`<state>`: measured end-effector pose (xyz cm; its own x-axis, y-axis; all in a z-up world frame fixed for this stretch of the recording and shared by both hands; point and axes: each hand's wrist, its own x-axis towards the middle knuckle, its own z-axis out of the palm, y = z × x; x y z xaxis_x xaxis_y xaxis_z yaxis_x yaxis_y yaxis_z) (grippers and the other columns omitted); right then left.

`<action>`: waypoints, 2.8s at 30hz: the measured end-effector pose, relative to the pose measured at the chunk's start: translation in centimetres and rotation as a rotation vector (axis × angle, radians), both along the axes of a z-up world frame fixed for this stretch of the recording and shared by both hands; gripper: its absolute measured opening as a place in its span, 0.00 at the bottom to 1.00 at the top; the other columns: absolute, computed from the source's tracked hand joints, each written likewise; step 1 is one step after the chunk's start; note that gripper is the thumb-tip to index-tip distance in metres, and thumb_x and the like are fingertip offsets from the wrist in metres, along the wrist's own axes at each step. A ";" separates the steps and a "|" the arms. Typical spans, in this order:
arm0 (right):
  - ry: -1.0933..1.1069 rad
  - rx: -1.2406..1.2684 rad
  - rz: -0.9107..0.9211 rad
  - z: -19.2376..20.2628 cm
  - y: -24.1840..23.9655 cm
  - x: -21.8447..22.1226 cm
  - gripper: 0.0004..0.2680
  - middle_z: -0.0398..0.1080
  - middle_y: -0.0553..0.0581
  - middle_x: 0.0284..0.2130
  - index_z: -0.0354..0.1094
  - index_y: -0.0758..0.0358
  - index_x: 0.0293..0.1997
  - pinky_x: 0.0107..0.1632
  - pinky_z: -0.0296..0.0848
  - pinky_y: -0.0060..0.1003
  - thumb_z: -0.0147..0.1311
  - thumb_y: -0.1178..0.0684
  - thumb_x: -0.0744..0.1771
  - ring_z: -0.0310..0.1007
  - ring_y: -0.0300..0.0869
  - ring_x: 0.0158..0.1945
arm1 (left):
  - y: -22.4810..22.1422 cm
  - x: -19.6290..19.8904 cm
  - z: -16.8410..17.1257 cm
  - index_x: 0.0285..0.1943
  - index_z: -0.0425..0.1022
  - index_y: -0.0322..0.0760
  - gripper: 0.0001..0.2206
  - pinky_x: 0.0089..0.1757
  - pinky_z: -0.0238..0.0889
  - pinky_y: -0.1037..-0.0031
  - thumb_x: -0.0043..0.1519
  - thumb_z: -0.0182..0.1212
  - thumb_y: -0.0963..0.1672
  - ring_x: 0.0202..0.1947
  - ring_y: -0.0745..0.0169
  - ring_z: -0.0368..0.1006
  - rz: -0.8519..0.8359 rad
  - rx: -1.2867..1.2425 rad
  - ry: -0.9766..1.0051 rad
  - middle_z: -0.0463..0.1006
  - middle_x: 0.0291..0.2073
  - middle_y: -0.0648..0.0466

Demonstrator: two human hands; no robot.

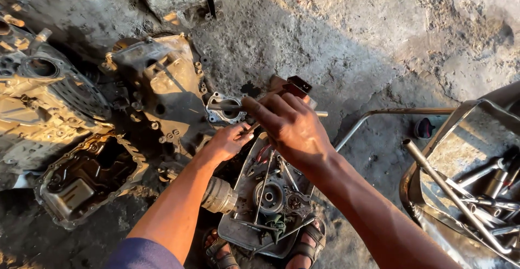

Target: Securing and aligning internal components of a disassembled car engine using a metal hand tool.

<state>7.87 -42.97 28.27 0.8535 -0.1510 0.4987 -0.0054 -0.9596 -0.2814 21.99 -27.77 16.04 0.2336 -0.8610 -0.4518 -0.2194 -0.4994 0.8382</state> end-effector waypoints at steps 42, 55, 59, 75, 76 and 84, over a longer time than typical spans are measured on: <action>0.484 0.048 -0.336 5.9 4.7 -8.8 0.15 0.69 0.53 0.51 0.78 0.48 0.42 0.48 0.63 0.58 0.59 0.32 0.63 0.60 0.56 0.57 | -5.8 -3.4 8.5 0.84 0.33 0.57 0.44 0.45 0.77 0.60 0.63 0.56 0.36 0.46 0.46 0.75 -0.221 0.280 -0.184 0.66 0.65 0.35; 0.407 0.094 -0.232 7.0 -2.1 -2.3 0.17 0.66 0.58 0.53 0.76 0.35 0.56 0.52 0.55 0.56 0.38 0.34 0.70 0.56 0.53 0.53 | -2.2 -7.8 7.2 0.53 0.62 0.27 0.07 0.21 0.72 0.77 0.68 0.53 0.35 0.16 0.63 0.67 0.076 -0.721 -0.788 0.70 0.27 0.47; 0.481 -0.029 -0.383 6.2 0.0 -6.3 0.11 0.69 0.51 0.45 0.77 0.39 0.46 0.47 0.55 0.55 0.46 0.37 0.69 0.63 0.55 0.51 | -2.3 -7.4 6.8 0.59 0.62 0.32 0.12 0.14 0.66 0.76 0.70 0.55 0.41 0.14 0.67 0.67 0.086 -0.339 -0.566 0.71 0.23 0.51; 0.318 0.102 -0.330 6.5 1.0 0.2 0.13 0.66 0.49 0.43 0.77 0.43 0.40 0.53 0.60 0.49 0.47 0.35 0.71 0.64 0.50 0.52 | -2.0 -7.8 6.6 0.37 0.63 0.47 0.04 0.22 0.69 0.61 0.65 0.51 0.45 0.16 0.51 0.75 0.158 -0.632 -1.070 0.72 0.23 0.57; 0.319 0.099 -0.328 6.1 0.6 -0.9 0.13 0.66 0.49 0.43 0.77 0.43 0.40 0.53 0.60 0.49 0.47 0.35 0.71 0.64 0.50 0.52 | -2.3 -8.1 5.5 0.37 0.63 0.47 0.04 0.22 0.69 0.61 0.65 0.51 0.45 0.16 0.51 0.75 0.162 -0.633 -1.069 0.72 0.23 0.57; 0.610 0.090 -0.580 4.5 4.7 -8.9 0.15 0.73 0.48 0.40 0.71 0.44 0.54 0.49 0.59 0.48 0.43 0.35 0.68 0.68 0.47 0.44 | -3.0 -8.3 6.3 0.55 0.61 0.35 0.07 0.10 0.49 0.81 0.75 0.45 0.44 0.09 0.76 0.53 -0.011 -0.243 -0.802 0.63 0.17 0.58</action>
